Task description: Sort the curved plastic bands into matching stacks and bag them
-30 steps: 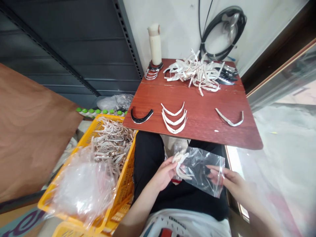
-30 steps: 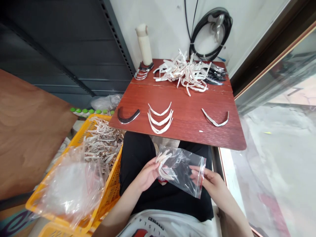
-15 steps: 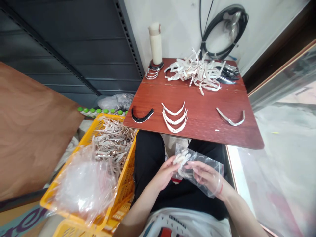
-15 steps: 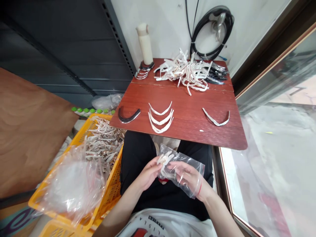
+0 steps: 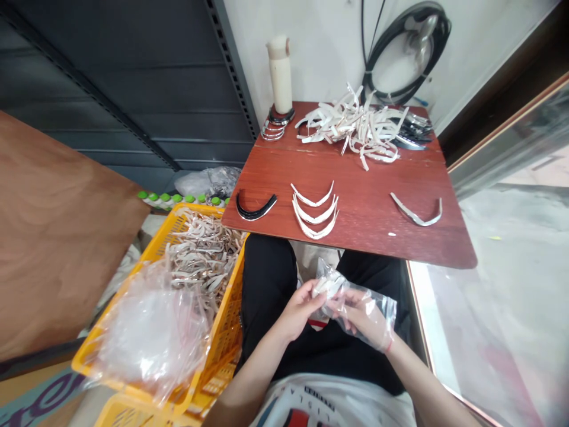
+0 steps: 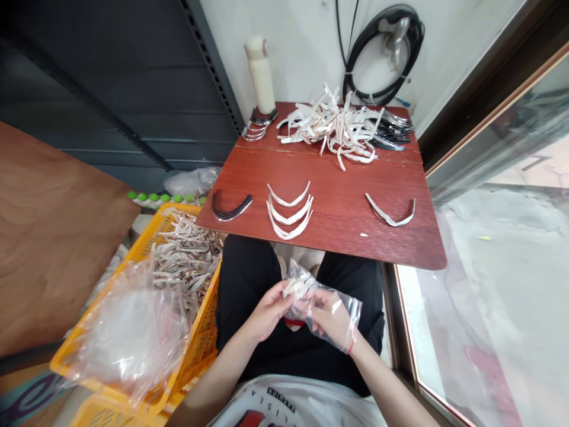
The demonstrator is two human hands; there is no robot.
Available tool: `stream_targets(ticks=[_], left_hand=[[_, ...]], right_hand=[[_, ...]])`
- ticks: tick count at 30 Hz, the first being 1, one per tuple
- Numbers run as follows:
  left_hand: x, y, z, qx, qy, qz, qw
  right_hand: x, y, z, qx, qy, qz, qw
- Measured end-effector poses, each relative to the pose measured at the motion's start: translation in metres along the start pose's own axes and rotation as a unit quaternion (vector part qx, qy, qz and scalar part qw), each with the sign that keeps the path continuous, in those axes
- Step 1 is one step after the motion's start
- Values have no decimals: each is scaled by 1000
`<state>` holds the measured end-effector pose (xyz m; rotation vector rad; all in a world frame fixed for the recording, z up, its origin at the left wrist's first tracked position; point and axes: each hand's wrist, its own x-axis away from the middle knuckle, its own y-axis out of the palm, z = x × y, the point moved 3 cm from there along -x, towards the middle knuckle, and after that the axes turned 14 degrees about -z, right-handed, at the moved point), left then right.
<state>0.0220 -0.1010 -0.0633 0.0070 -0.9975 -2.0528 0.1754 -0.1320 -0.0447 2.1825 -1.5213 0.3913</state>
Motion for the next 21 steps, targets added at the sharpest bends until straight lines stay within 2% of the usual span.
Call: stream_targets(ticks=[7,18,21], left_hand=[[-2,-1,0,38,-10,21,999],[-2,-2,2,19,-14,11,1000],[-2,-2,-1,5,-15,13,1000]], right_hand=[[4,1,-11,-18,-5,-13,1000],[24,-11,-24,-117,23,7,993],[25,-14,-25,-142,10,27,989]])
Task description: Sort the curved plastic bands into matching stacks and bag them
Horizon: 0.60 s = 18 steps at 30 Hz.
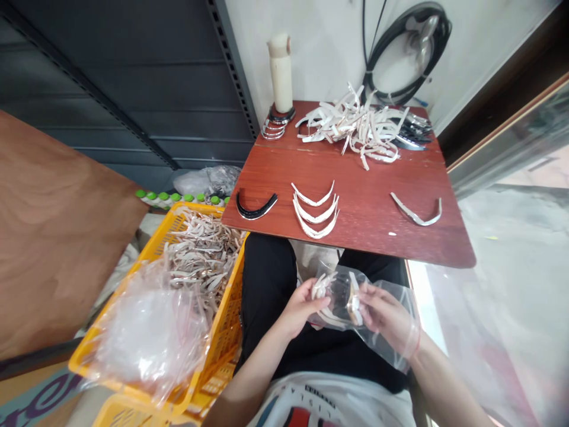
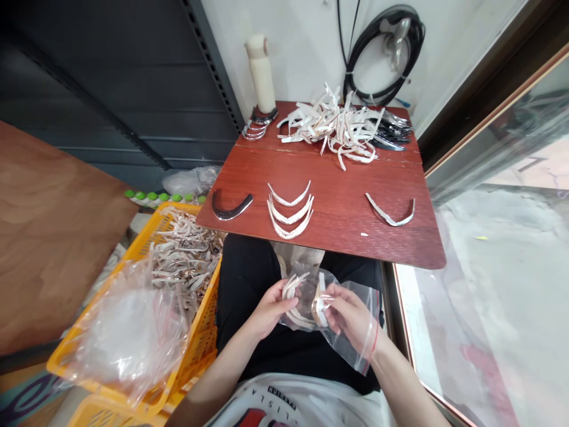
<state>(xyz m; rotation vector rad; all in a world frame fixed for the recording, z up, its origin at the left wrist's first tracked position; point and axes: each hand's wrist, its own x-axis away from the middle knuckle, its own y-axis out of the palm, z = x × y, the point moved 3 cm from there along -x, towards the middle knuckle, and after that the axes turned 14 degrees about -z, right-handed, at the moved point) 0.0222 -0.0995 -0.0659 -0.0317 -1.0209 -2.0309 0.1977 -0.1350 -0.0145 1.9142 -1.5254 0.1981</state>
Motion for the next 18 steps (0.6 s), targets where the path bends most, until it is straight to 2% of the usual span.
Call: stream_targets(ticks=[4,9,15,18], left_hand=[[0,1,-3,-10,4,3,1000],[0,6,-4,-32,6,-17,999],[-1,6,-8,-57,-3,-34,998],[0,4,-11,-78,-15,-39,996]], right_hand=[[0,-2,1,114,-43,14,992],[2,-1,2,277,-75,50,957],[-2,6,2,343,-80,73,933],[-5,8,3,328,-82,20,941]])
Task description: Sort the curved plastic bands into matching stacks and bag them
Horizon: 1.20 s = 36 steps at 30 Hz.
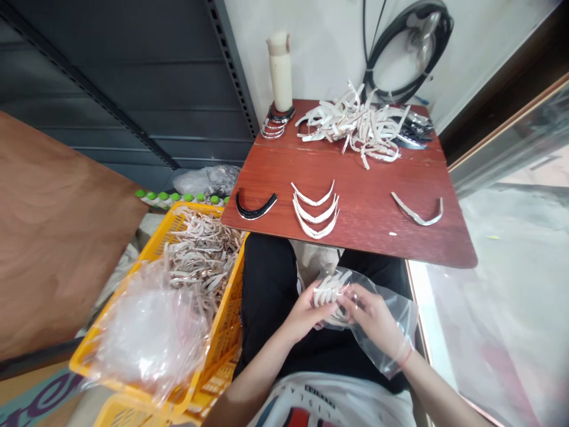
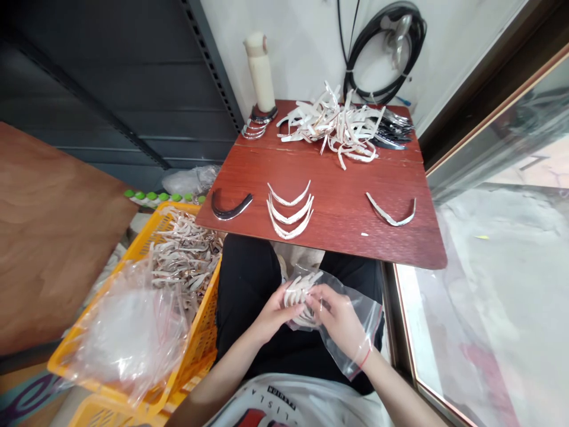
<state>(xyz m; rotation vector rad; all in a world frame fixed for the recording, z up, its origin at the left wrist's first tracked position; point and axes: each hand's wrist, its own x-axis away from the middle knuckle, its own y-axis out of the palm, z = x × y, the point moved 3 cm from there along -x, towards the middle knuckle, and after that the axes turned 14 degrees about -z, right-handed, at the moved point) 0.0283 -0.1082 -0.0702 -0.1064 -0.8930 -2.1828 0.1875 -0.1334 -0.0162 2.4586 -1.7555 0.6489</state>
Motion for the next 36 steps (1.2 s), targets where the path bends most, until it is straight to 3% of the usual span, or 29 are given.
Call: stream_targets(ticks=[5,9,11,14,16,18,20,24,32,36], left_hand=[[0,-1,-1,-36,-14,23,999],[-3,-6,0,17,-3,76,997],[-3,-9,2,37,0,86,996],[0,-13,7,61,0,87,994],[2,-14,10,70,-2,82,994],[5,-15,13,83,-6,68,994],[8,-14,14,96,-13,47,994],[13,-15,14,88,-24,39,995],[19,-19,27,-95,21,100,990],[18,-20,31,-104,15,110,988]], right_hand=[[2,-2,-10,-21,-46,-116,992],[19,-23,-10,-79,-8,-153,985],[30,-39,-4,-96,23,-101,990],[46,-60,10,-76,66,84,991],[54,-65,19,-59,65,230,969],[56,-61,27,-88,38,300,949],[52,-51,35,-159,28,265,951],[43,-34,42,-248,74,146,955],[37,-31,27,-314,33,131,940],[35,-29,25,-338,30,131,932]])
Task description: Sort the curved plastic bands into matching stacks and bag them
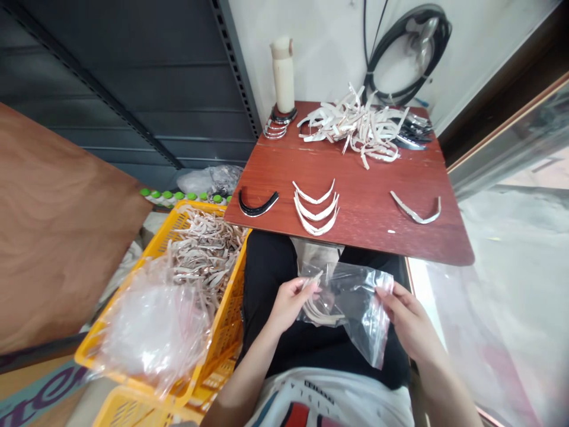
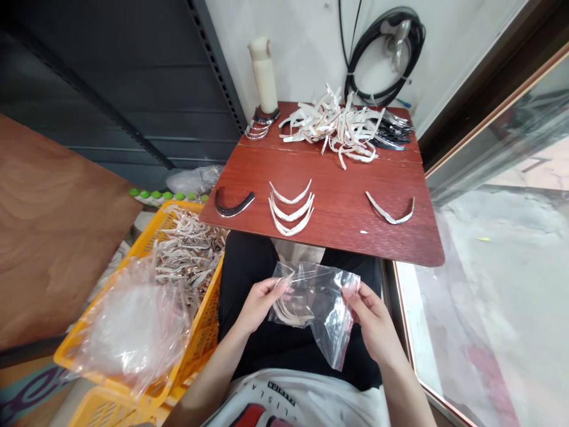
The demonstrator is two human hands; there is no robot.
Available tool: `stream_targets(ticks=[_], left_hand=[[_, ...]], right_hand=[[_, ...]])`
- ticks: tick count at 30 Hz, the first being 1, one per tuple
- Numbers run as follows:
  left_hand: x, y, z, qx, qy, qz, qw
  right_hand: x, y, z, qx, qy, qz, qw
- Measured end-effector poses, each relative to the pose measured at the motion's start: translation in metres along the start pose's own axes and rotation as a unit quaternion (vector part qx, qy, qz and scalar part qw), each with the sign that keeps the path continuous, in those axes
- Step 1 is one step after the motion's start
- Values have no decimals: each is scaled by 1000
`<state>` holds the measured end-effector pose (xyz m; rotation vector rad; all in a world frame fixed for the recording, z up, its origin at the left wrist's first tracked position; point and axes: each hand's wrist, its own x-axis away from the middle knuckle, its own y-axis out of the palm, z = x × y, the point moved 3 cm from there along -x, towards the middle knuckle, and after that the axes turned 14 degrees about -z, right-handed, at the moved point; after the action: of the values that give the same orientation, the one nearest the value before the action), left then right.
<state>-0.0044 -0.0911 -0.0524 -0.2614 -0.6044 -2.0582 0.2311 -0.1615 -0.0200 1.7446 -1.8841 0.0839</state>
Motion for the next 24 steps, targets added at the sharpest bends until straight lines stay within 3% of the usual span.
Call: stream_targets(ticks=[7,24], left_hand=[[2,1,-2,63,-64,-22,996],[7,6,19,148,-55,-138,978]], right_hand=[[-2,-1,0,0,7,24,1000],[-1,-13,-9,-71,28,112,991]])
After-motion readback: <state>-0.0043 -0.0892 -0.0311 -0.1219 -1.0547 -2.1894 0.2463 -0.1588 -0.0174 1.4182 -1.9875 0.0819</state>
